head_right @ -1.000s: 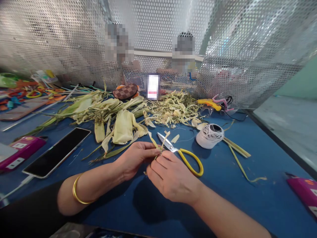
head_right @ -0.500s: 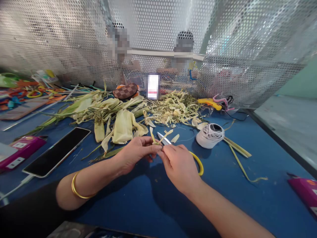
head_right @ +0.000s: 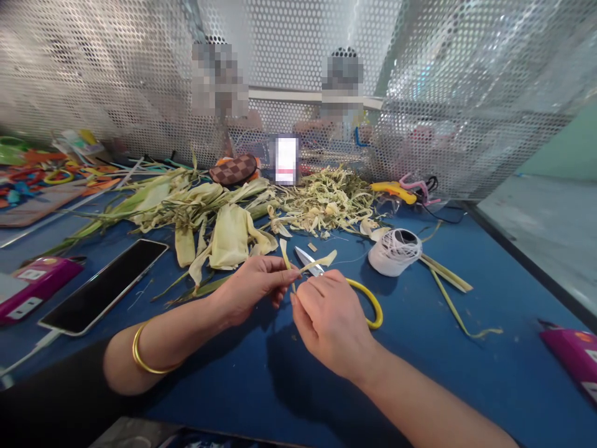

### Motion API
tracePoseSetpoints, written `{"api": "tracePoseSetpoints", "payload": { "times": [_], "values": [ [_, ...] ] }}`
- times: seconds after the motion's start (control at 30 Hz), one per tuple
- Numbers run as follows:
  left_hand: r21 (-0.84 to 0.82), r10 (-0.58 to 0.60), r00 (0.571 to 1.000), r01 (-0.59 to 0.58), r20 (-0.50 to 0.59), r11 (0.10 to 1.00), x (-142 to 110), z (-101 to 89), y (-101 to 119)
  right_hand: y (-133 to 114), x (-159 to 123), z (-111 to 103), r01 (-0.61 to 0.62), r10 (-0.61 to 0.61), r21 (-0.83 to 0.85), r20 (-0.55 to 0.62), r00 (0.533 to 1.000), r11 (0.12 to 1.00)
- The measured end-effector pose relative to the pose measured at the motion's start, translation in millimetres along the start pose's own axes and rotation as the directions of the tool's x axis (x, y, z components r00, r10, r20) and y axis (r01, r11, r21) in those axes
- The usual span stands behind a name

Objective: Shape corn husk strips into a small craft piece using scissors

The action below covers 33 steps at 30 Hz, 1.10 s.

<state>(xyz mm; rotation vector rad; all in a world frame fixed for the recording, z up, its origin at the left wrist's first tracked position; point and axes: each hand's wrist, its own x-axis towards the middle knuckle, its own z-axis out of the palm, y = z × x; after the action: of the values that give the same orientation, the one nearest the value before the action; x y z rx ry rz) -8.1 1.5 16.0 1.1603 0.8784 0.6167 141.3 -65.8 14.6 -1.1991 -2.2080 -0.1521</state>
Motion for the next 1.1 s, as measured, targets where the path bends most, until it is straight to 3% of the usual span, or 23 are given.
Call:
{"api": "tracePoseSetpoints", "payload": {
  "times": [0.07,0.13,0.2,0.27,0.37,0.43,0.47,0.53,0.7,0.83,0.9,0.97,1.1],
  "values": [
    [-0.035,-0.032,0.999,0.033,0.04,0.999,1.1,-1.9,1.8,1.1,-0.4,-0.6,-0.095,0.092,0.084,0.039,0.995,0.992],
    [-0.085,-0.054,0.997,0.059,0.063,0.995,1.7,-3.3,4.7,4.5,-0.1,-2.3,-0.305,0.284,0.249,0.118,0.951,0.919],
    [-0.12,-0.075,0.996,0.081,0.056,0.989,1.7,-3.5,7.3,9.7,1.3,-3.3,-0.549,0.499,0.445,0.236,0.834,0.708],
    [-0.112,-0.093,0.995,0.097,0.045,0.989,1.3,-2.8,8.3,15.3,3.7,-2.4,-0.683,0.634,0.608,0.352,0.689,0.405],
    [-0.049,-0.097,0.993,0.1,0.066,0.994,0.2,-1.3,7.0,20.5,7.8,1.7,-0.666,0.703,0.746,0.462,0.541,0.022],
    [0.01,-0.101,0.991,0.1,0.09,0.995,-0.7,-0.5,5.0,21.0,9.5,4.5,-0.622,0.713,0.776,0.496,0.496,-0.107],
    [0.048,-0.103,0.99,0.098,0.096,0.994,-1.1,-0.1,3.9,20.5,9.8,5.6,-0.607,0.712,0.785,0.497,0.497,-0.124],
    [0.118,-0.092,0.991,0.081,0.096,0.99,-1.9,0.6,2.0,18.8,9.3,7.1,-0.599,0.714,0.798,0.458,0.53,-0.067],
    [0.158,-0.02,0.996,0.006,0.086,0.987,-3.1,0.3,1.4,17.3,5.6,8.0,-0.609,0.735,0.765,0.287,0.614,0.21],
    [0.22,0.008,0.998,-0.021,0.061,0.975,-4.2,-1.2,1.6,23.6,6.2,1.8,-0.587,0.655,0.589,0.125,0.745,0.555],
    [0.272,0.044,0.996,-0.064,0.079,0.96,-4.9,-0.6,0.6,27.1,7.3,-2.2,-0.532,0.586,0.503,0.062,0.808,0.681],
    [0.325,0.078,0.99,-0.113,0.117,0.939,-5.9,1.2,-1.0,28.2,8.0,-4.0,-0.513,0.537,0.472,0.095,0.838,0.717],
    [0.464,0.094,0.98,-0.167,0.176,0.87,-8.1,5.7,-3.4,22.6,7.6,-0.7,-0.556,0.531,0.434,0.191,0.826,0.709]
  ]
}}
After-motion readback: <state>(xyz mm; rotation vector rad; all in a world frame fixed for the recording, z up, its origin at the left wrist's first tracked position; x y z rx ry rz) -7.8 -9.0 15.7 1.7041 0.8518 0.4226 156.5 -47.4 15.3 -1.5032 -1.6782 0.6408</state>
